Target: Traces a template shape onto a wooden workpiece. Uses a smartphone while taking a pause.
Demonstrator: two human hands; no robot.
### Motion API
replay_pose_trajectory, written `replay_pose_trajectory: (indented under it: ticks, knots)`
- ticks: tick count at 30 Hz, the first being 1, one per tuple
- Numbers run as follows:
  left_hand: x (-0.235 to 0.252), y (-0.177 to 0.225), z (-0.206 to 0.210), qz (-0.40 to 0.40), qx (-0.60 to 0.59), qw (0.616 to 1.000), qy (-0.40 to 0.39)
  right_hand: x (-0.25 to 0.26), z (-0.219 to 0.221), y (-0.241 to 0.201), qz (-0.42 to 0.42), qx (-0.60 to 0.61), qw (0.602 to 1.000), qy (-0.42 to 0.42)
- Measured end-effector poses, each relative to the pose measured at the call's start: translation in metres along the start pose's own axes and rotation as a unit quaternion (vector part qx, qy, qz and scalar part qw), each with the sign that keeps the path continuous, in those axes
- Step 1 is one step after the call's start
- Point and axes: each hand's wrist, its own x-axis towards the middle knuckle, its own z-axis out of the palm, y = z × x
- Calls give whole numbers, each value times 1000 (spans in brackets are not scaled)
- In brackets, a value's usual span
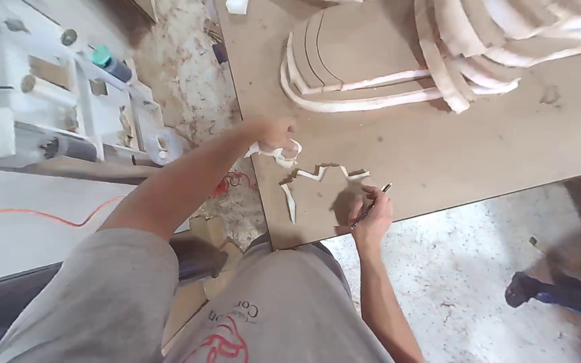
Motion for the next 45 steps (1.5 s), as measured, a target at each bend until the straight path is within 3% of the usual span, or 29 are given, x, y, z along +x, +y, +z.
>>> replay_pose_trajectory:
  ticks: [4,8,12,16,19,21,23,29,33,35,38,41,45]
  knots:
    - [-9,-15,-3,-1,-72,996,59,25,4,-47,-33,89,994,-50]
    - [-37,14,-15,-19,-206,961,186,39,15,-73,-55,164,983,-67]
    - [-11,42,3,-71,-167,949,257,35,16,-60,-42,171,983,-53]
    - [11,43,36,-137,-64,950,274,19,-20,-24,20,123,992,-23]
    - [2,36,38,-41,-104,967,230,-1,-49,15,133,69,989,0]
    - [1,24,41,35,-89,982,164,-14,-62,29,217,46,974,-38]
    - [-2,19,50,56,-63,988,127,-25,-66,36,248,34,966,-66]
    - [-26,34,80,27,-39,982,181,-35,-75,57,226,135,964,-49]
    - [-31,25,86,-45,-128,973,189,6,-78,46,286,312,901,-98]
    - [-35,22,92,-40,-124,974,186,20,-82,50,292,169,923,-184]
    - [-38,6,102,48,-113,977,173,22,-75,44,266,-43,915,-299]
    - [-54,-17,91,104,-115,979,131,19,-52,18,242,-94,917,-304]
    - [-54,-35,81,117,-132,981,81,17,-38,8,310,-60,901,-296]
